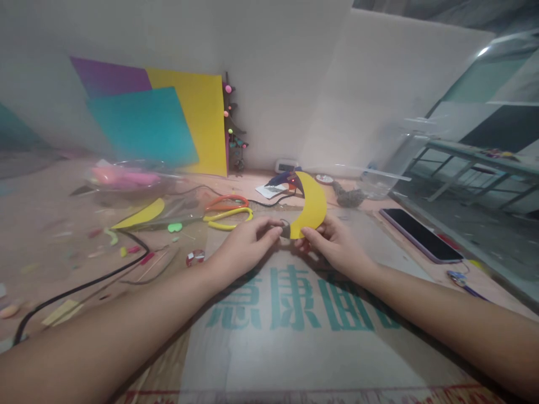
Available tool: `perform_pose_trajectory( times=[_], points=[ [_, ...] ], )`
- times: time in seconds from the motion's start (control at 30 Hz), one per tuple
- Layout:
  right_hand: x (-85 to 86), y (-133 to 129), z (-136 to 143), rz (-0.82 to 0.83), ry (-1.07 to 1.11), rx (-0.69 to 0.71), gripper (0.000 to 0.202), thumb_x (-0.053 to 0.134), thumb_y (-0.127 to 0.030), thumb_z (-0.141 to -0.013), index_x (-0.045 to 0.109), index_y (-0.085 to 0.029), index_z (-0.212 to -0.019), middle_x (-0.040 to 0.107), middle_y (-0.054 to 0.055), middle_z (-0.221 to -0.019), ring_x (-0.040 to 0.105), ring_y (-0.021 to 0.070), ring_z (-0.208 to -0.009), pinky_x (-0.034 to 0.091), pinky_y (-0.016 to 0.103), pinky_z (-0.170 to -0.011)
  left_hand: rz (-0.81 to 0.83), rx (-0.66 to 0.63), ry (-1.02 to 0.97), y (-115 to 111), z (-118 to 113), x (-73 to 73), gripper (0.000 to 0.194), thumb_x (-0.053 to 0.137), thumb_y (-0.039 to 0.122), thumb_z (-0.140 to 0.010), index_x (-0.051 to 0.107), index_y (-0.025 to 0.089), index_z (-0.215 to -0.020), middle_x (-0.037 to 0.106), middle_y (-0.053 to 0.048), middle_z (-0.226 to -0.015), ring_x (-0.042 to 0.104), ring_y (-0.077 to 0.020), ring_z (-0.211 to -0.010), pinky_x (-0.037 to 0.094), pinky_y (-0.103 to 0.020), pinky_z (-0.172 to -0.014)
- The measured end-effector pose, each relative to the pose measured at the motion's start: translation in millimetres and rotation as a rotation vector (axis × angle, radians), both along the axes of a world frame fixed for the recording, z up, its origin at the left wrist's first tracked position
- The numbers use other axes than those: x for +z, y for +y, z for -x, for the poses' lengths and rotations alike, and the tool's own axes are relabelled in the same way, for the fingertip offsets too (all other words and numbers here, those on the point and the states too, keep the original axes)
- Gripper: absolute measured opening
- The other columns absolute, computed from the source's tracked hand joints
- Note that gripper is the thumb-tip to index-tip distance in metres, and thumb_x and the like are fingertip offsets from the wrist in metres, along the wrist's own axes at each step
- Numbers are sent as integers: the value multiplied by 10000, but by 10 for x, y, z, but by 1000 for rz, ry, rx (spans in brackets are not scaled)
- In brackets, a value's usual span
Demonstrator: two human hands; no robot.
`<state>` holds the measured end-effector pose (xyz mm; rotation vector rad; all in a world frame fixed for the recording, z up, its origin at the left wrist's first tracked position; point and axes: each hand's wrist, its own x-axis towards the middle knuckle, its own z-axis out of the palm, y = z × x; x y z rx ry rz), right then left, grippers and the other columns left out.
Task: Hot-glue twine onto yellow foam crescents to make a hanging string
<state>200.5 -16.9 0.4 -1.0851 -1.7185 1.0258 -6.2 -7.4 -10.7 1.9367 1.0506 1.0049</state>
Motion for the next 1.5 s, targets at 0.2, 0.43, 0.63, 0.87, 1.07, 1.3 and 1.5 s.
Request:
perform_pose_trajectory(
  times=[0.2,0.43,0.63,0.87,1.07,1.3,1.5],
  points=[
    [29,44,-20,31,45,-69,281,627,-425,-850,523,-182,-945,696,9,-676,659,138,-590,564,260,-580,50,7,-66,52,19,-50,397,369,451,-965,597,168,-804,648,-25,-758,612,-167,-740,465,-269,-689],
    [27,58,-20,29,64,-56,282,630,-439,-847,529,-188,-928,693,8,-673,661,148,-587,565,279,-576,32,4,57,-4,9,35,246,572,400,-862,667,174,-884,681,-22,-842,612,-176,-777,454,-261,-667],
    [33,4,-10,29,56,-12,282,634,-431,-847,530,-191,-954,694,10,-699,667,150,-617,569,284,-598,46,20,75,1,1,45,238,549,353,-875,685,162,-916,689,-27,-862,605,-172,-786,452,-272,-704],
    [11,23,-31,33,40,3,272,600,-439,-875,534,-186,-948,692,13,-695,661,149,-615,562,283,-604,32,31,58,9,5,21,241,552,376,-869,660,164,-908,665,-25,-835,600,-175,-778,451,-279,-689],
    [31,-2,2,43,-16,21,241,593,-409,-880,522,-185,-933,684,-1,-680,645,121,-571,542,244,-564,73,26,14,-3,-13,1,309,618,398,-819,648,175,-1031,686,-51,-956,622,-187,-834,482,-298,-738],
    [34,-25,32,26,-71,61,221,586,-383,-876,531,-182,-948,681,4,-667,643,124,-559,544,250,-559,-8,27,64,-19,-18,7,239,595,373,-829,661,183,-958,697,-39,-947,628,-192,-853,480,-302,-768],
    [16,-35,27,6,-107,78,203,575,-378,-883,535,-187,-938,683,7,-672,646,130,-563,532,247,-545,-42,-14,95,-38,-22,39,194,554,345,-857,658,182,-847,683,-13,-824,598,-165,-760,442,-270,-692]
  ],
)
